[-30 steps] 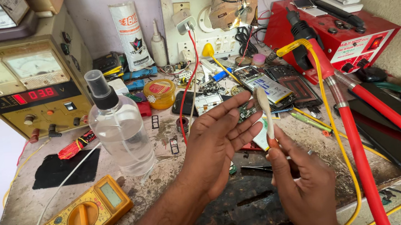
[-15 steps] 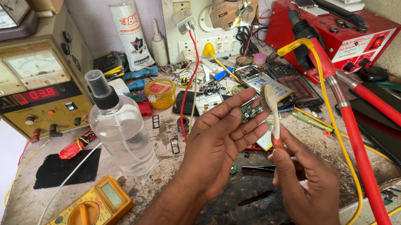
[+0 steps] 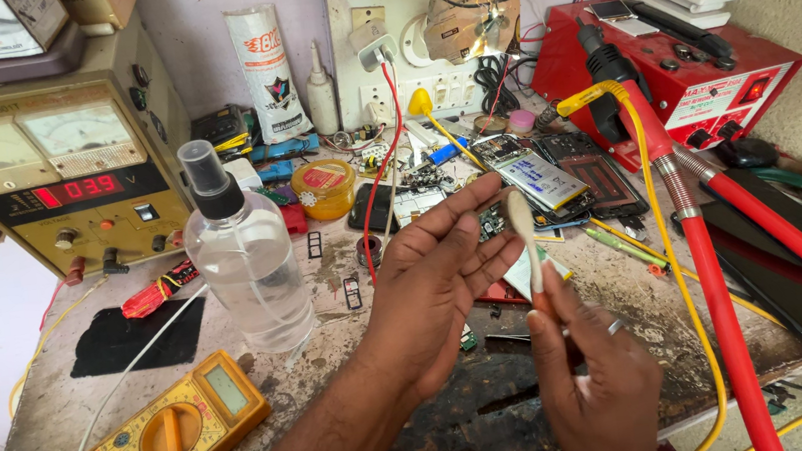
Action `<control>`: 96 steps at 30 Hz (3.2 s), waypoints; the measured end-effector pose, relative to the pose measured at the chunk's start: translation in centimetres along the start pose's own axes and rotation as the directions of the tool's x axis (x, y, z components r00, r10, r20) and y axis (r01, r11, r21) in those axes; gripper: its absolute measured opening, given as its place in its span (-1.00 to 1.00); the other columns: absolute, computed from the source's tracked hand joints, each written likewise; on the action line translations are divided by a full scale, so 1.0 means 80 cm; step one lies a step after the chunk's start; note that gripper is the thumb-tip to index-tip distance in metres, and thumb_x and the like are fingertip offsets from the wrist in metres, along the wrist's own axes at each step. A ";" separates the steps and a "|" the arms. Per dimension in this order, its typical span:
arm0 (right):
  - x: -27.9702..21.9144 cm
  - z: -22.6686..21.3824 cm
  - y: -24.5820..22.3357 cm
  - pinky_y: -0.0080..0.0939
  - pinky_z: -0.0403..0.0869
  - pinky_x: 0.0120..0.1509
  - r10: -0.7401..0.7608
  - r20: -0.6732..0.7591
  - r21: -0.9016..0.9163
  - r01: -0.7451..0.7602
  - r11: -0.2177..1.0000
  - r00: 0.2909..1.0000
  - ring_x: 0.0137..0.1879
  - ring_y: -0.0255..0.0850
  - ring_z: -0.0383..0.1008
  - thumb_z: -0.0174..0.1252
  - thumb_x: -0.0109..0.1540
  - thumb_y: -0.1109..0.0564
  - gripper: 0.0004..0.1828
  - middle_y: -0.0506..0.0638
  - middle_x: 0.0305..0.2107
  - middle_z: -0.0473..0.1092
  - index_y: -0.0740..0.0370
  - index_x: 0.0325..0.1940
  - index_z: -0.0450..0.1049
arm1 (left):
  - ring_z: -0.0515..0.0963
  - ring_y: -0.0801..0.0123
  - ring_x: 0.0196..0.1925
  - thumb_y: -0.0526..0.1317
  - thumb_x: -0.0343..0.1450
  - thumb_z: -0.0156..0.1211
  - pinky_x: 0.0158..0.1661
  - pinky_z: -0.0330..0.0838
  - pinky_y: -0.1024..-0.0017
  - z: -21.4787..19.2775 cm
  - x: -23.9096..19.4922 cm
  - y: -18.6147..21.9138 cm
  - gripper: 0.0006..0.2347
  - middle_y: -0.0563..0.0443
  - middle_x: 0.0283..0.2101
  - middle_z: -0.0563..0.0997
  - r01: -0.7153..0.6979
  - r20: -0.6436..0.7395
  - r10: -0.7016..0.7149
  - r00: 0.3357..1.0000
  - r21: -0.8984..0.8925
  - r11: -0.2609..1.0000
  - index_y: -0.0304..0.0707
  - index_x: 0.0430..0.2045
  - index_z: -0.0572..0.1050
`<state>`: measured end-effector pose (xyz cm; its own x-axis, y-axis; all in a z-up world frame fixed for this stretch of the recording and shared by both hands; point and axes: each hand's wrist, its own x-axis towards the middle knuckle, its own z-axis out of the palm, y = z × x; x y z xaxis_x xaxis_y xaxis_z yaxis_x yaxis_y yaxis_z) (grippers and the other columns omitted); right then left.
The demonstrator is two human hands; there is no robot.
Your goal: The person uses a hot air gun to heat a small circuit board and a disassembled smartphone, then wipes the phone's back cover with a toothbrush. They handle a battery and use tweezers and a soldering iron on the circuit board components.
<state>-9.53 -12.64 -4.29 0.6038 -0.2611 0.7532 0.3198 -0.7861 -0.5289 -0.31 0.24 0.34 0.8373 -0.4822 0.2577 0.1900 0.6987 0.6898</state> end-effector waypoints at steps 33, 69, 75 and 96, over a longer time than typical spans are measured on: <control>-0.010 0.018 -0.001 -0.25 0.55 -0.21 -0.112 0.026 0.004 0.112 0.994 0.993 -0.25 -0.23 0.65 0.21 0.25 0.22 -0.58 0.15 -0.31 0.57 0.31 0.22 0.50 | 0.55 0.29 0.15 -0.28 0.57 -0.14 0.23 0.41 0.29 -0.008 0.007 -0.014 -0.65 -0.12 0.25 0.53 -0.006 -0.091 0.008 0.996 0.032 0.999 -0.36 0.26 0.37; 0.004 0.033 -0.010 -0.10 0.53 -0.15 -0.235 0.009 0.094 0.233 0.968 0.972 -0.12 0.02 0.63 0.15 0.31 0.15 -0.64 0.27 -0.22 0.54 0.32 0.17 0.48 | 0.60 0.30 0.15 -0.36 0.52 -0.08 0.17 0.52 0.37 -0.035 0.025 -0.034 -0.65 -0.16 0.14 0.57 -0.090 -0.259 0.096 0.961 0.037 0.995 -0.45 0.23 0.35; 0.014 0.032 -0.005 -0.13 0.51 -0.33 0.038 0.105 0.056 -0.044 0.997 0.994 -0.40 -0.11 0.63 0.18 0.28 0.17 -0.64 0.21 -0.38 0.56 0.29 0.15 0.53 | 0.56 0.28 0.05 -0.38 0.53 0.04 0.09 0.50 0.37 -0.036 0.026 -0.041 -0.64 -0.24 0.08 0.58 -0.075 -0.189 0.105 0.976 0.161 0.984 -0.48 0.25 0.37; 0.076 -0.027 0.114 0.10 0.49 -0.01 0.325 0.363 -0.655 -0.009 0.755 0.873 -0.08 0.15 0.53 0.17 0.24 -0.14 -0.55 0.18 -0.20 0.55 -0.23 0.22 0.54 | 0.67 0.35 -0.10 -0.37 0.51 -0.01 -0.13 0.60 0.46 -0.028 0.019 -0.027 -0.79 -0.14 -0.08 0.58 0.042 -0.156 0.020 0.988 0.385 0.922 -0.38 0.01 0.42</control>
<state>-4.51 -22.60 -3.69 0.8964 -0.2803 0.3434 -0.2424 -0.9585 -0.1499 1.73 -0.78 -2.28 0.9106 -0.3799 0.1627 0.0133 0.4203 0.9073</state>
